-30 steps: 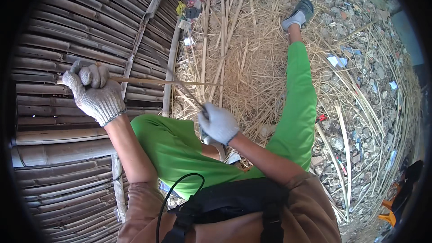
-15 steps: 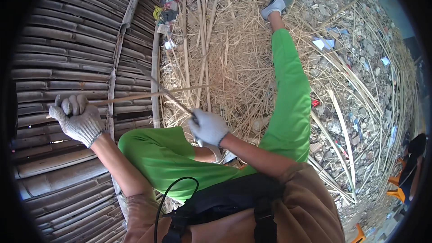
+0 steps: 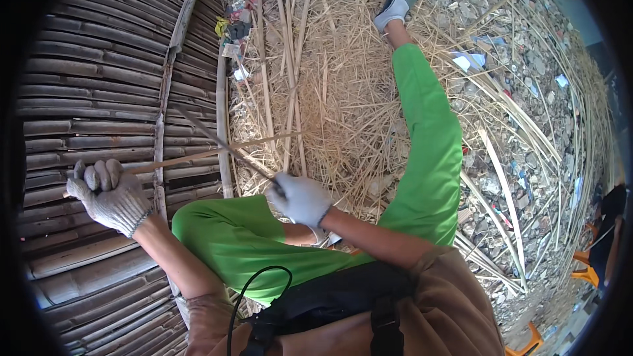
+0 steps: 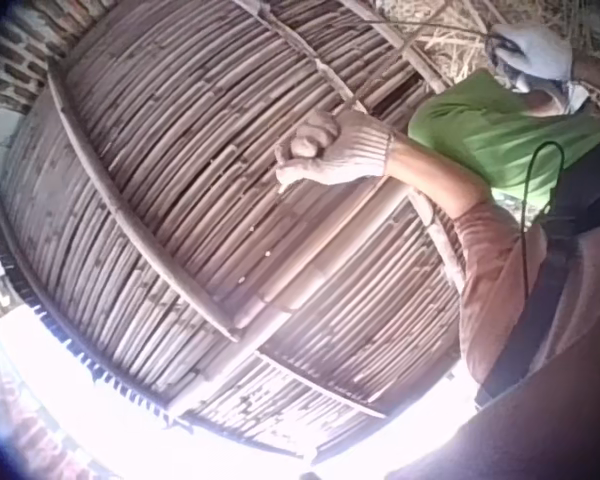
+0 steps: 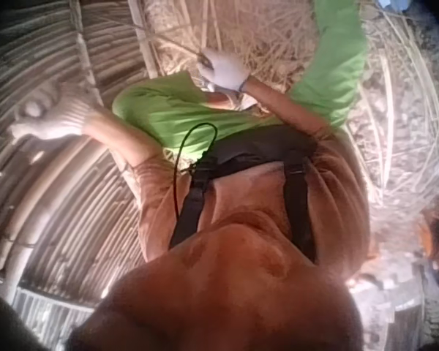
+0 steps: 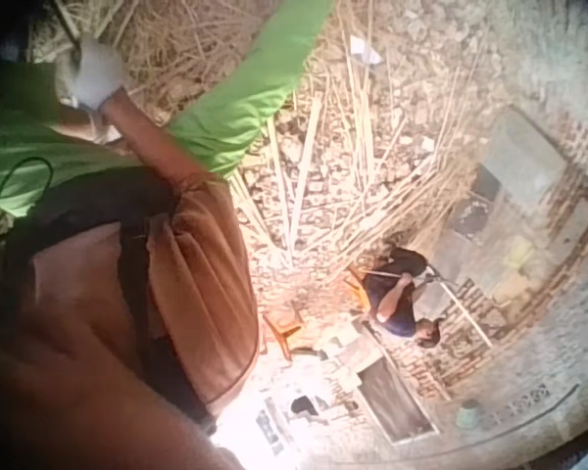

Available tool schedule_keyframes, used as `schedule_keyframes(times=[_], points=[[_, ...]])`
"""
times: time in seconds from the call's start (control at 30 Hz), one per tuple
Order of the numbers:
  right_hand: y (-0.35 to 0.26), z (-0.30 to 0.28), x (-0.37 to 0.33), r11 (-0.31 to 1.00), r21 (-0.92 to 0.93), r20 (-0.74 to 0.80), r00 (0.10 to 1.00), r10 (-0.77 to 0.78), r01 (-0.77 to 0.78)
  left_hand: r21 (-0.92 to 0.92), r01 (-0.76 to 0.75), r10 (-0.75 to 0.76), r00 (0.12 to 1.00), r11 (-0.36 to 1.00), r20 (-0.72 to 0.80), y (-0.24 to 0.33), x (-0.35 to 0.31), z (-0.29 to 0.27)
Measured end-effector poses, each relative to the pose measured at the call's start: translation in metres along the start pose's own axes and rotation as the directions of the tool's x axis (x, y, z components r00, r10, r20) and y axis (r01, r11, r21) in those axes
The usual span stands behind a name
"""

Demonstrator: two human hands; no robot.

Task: The person strips layers from a bamboo pole using a large knife, then uses a smaller pair of shears to trim thin bamboo strips.

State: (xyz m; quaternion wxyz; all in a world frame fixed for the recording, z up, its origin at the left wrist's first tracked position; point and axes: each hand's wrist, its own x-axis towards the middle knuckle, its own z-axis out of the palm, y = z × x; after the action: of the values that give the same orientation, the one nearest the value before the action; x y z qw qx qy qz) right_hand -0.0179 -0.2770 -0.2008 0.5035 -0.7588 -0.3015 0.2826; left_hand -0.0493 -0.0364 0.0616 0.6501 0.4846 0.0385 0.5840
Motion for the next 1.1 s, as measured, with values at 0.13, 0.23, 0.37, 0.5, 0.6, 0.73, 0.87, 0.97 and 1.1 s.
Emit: schedule_keyframes(times=[0.13, 0.23, 0.37, 0.5, 0.6, 0.73, 0.87, 0.97, 1.1], points=[[0.148, 0.0, -0.011, 0.925, -0.127, -0.09, 0.933, 0.348, -0.358, -0.074, 0.009, -0.009, 1.0, 0.997, 0.001, -0.002, 0.003, 0.002], [0.179, -0.018, -0.013, 0.848, 0.009, 0.028, 0.847, 0.53, -0.531, -0.097, -0.015, 0.019, 0.999, 0.995, 0.038, -0.001, 0.001, 0.002], [0.054, -0.008, 0.008, 0.986, 0.142, -0.1, 0.99, 0.1, -0.085, -0.049, -0.015, 0.016, 1.0, 0.999, 0.017, -0.006, -0.002, 0.005], [-0.026, -0.014, 0.021, 0.999, -0.006, 0.073, 0.997, -0.035, 0.035, 0.001, -0.005, 0.005, 1.0, 1.0, -0.007, -0.005, 0.004, 0.003], [0.053, -0.002, 0.009, 1.0, 0.025, -0.12, 0.993, -0.015, 0.019, 0.05, -0.034, 0.04, 0.991, 0.998, -0.125, -0.004, 0.007, 0.003], [0.144, -0.008, 0.01, 0.938, -0.072, 0.0, 0.941, 0.339, -0.338, -0.073, -0.021, 0.023, 0.999, 0.997, 0.034, 0.001, 0.001, 0.001], [0.035, -0.009, 0.017, 0.996, 0.042, -0.029, 0.996, 0.083, -0.082, -0.049, -0.01, 0.012, 0.999, 0.999, 0.039, -0.001, -0.004, 0.004], [-0.057, -0.016, 0.026, 0.991, -0.007, 0.016, 0.991, -0.134, 0.134, -0.103, 0.031, -0.018, 0.992, 0.994, 0.124, 0.001, -0.008, 0.006], [-0.028, -0.005, 0.021, 0.966, -0.129, -0.065, 0.971, -0.232, 0.222, -0.055, -0.002, 0.006, 0.998, 0.998, 0.058, 0.005, -0.008, 0.01]])
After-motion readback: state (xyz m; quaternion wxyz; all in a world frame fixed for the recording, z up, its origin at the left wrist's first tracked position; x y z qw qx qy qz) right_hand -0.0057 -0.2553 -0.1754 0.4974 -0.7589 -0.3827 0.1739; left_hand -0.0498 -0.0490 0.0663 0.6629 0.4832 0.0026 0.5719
